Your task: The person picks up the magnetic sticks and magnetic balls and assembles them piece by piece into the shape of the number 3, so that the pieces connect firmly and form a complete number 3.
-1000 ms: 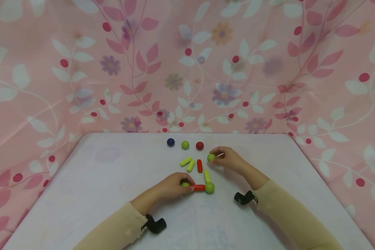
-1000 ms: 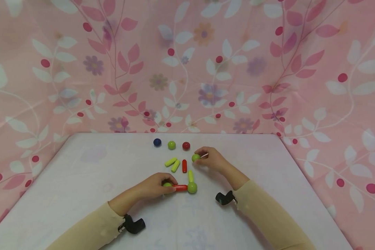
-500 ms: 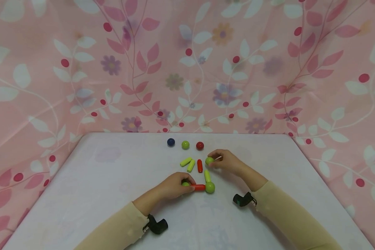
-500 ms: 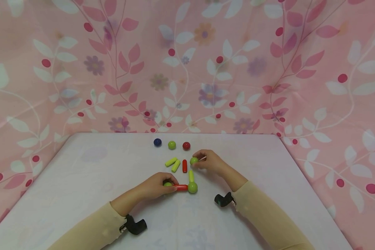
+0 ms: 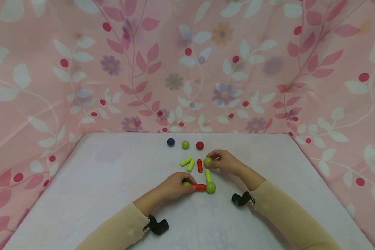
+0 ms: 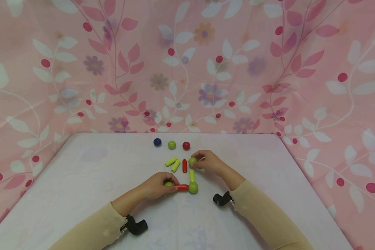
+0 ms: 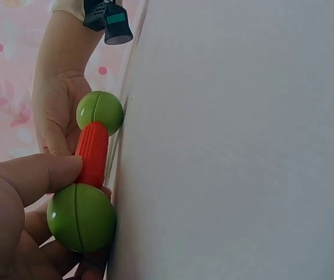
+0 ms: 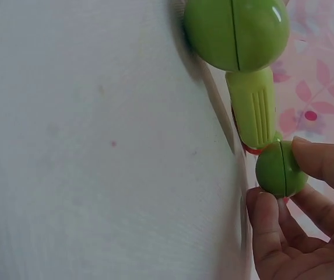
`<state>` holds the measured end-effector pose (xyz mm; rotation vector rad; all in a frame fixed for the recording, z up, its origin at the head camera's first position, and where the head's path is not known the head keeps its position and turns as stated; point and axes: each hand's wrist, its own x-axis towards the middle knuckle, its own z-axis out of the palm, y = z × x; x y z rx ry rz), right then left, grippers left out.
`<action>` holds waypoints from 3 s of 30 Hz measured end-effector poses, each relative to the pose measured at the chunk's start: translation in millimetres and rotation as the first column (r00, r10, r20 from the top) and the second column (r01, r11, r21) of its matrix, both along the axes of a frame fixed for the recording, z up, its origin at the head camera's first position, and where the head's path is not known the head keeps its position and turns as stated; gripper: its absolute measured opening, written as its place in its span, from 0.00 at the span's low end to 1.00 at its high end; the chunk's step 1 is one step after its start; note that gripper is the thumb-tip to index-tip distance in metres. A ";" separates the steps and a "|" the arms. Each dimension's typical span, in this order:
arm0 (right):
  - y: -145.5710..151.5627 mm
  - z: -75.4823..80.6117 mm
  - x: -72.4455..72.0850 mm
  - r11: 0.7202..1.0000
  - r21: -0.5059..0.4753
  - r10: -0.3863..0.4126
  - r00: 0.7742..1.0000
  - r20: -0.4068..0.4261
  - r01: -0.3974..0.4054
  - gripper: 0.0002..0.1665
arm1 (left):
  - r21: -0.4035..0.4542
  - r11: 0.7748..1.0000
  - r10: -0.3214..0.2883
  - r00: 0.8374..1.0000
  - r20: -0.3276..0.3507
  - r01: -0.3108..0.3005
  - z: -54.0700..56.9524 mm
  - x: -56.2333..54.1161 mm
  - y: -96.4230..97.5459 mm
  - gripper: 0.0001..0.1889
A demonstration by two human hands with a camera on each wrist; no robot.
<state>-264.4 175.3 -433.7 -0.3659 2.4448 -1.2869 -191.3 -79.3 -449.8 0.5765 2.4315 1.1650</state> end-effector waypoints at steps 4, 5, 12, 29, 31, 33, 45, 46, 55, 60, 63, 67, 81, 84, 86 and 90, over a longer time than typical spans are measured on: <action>-0.2 -0.5 -0.7 1.000 0.001 0.007 1.000 0.004 -0.007 0.20 | 0.001 1.000 0.007 1.000 0.007 -0.007 0.1 -0.1 0.6 0.04; 0.0 -0.6 -0.8 1.000 -0.004 0.012 1.000 0.004 -0.012 0.20 | 0.003 1.000 0.009 1.000 0.010 -0.009 0.2 -0.1 0.8 0.04; -0.4 0.1 -0.2 0.999 -0.008 0.045 0.999 0.017 -0.045 0.20 | 0.008 1.000 0.013 1.000 0.015 -0.013 0.4 -0.7 1.1 0.04; -1.2 -1.1 1.4 0.999 0.007 0.050 0.996 0.070 -0.051 0.18 | 0.013 1.000 0.013 0.999 0.034 -0.014 0.7 0.3 1.3 0.04; -1.2 -1.4 1.3 0.999 0.010 0.050 0.996 0.069 -0.051 0.18 | 0.011 1.000 0.012 0.999 0.034 -0.012 0.7 0.4 1.2 0.04; -1.1 -1.6 1.1 0.999 0.010 0.049 0.996 0.068 -0.050 0.18 | 0.009 1.000 0.010 0.999 0.032 -0.010 0.8 0.5 1.1 0.04; 0.2 -3.5 -0.2 0.997 0.003 0.072 0.996 0.053 -0.072 0.19 | 0.016 1.000 0.010 0.999 0.040 -0.011 -0.3 0.6 0.4 0.05; 0.3 -3.4 -0.2 0.997 0.001 0.072 0.996 0.050 -0.073 0.19 | 0.018 1.000 0.010 0.999 0.040 -0.011 -0.2 0.6 0.4 0.05; 0.4 -3.5 1.4 0.998 -0.005 0.061 0.997 0.055 -0.061 0.18 | 0.018 1.000 0.014 0.999 0.036 -0.015 0.3 0.7 0.4 0.05; 0.0 -3.8 2.4 0.998 -0.001 0.058 0.997 0.051 -0.058 0.18 | 0.018 1.000 0.010 0.999 0.030 -0.010 -0.8 0.1 0.2 0.05; -0.2 -3.7 2.6 0.998 -0.007 0.060 0.997 0.046 -0.060 0.19 | 0.015 1.000 0.009 1.000 0.026 -0.009 -1.0 -0.2 0.0 0.05; 0.0 -3.6 2.4 0.998 -0.004 0.055 0.997 0.047 -0.055 0.19 | 0.009 1.000 0.009 1.000 0.026 -0.009 -0.5 -0.4 0.1 0.05; 4.2 4.7 9.8 0.999 0.032 0.009 0.999 -0.038 -0.008 0.17 | 0.018 1.000 0.007 0.999 0.036 -0.008 -0.9 -0.5 -0.4 0.05; 5.2 7.1 12.9 1.000 0.025 -0.002 0.998 -0.058 0.003 0.15 | 0.016 1.000 0.010 0.999 0.034 -0.010 -1.6 -0.9 -0.2 0.05; 5.4 8.0 14.7 1.000 0.022 -0.009 0.998 -0.061 0.010 0.14 | 0.013 1.000 0.011 0.999 0.032 -0.011 -2.2 -1.3 -0.1 0.05; 5.3 8.5 18.9 1.000 0.014 -0.019 0.998 -0.061 0.019 0.12 | 0.014 1.000 0.009 1.000 0.027 -0.010 -3.2 -1.6 0.1 0.05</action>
